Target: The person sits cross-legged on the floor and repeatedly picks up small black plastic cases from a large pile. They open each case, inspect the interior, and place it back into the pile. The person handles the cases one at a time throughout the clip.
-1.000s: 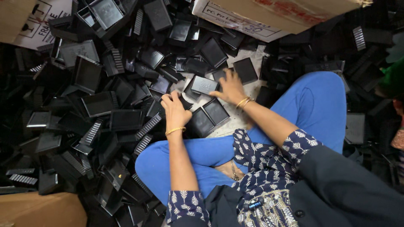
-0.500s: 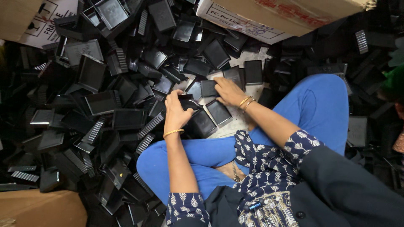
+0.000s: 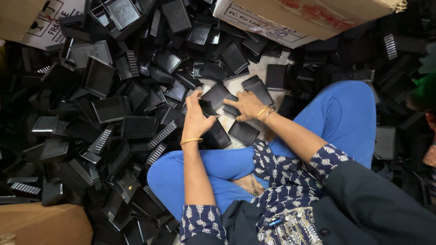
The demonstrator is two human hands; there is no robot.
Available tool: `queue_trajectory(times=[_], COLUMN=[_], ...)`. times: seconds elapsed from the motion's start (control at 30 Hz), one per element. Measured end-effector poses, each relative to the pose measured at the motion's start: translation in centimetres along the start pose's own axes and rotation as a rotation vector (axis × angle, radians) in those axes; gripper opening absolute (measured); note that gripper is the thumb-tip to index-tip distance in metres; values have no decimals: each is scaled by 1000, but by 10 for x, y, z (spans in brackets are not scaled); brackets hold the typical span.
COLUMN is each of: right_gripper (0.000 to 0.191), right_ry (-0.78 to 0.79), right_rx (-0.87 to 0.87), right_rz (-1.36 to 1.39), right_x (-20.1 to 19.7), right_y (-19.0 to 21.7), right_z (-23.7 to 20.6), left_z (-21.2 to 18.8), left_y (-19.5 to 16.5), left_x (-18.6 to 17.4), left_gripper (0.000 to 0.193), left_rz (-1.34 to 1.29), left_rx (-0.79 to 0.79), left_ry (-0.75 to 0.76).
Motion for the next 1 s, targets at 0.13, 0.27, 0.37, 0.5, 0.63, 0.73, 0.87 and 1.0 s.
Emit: queue_trajectory(times=[0.13,0.27,0.37,0.5,0.63,0.73,0.87,1.0], right_gripper=[74,62,69,67,63,61,62,61], right_ry=[-63,-389,-401,-236,-413,-455,-399,-399], right_rx=[105,26,-366,-361,-345,-393,-430,-372], right_rz=[130,825,1088,1269,1191,1234,1332,1206], right_x=[-1,-15,-21,-14,-19,-26,-31,-23], right_y=[-15,-32,-25,-13,-12,-15,-15,-12], right_z=[-4,-6,-6,-6,-10,-13,-16,-15], left_z=[1,2,4,6,4,1,0,-3], left_y=[-3,-1,-1,-4,-10,-18,-22,-25], left_x=[-3,1,12,22,24,28,22,17], left_gripper=[95,104,114,124,124,121,117,116], left_rz=[34,2,-143,-266,-237,-229,-282,-197], left_rx=[30,82,144,241,323,346,359,384], left_ry=[-18,9,87,118,79,25,-41,-81])
Point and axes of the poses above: each hand's wrist, its own z-axis towards the middle knuckle, its own x-axis out of the palm, y = z × x, the point moved 3 cm from there along z, towards the middle knuckle, and after that the axes turned 5 degrees about -x, right-handed, at the moved point
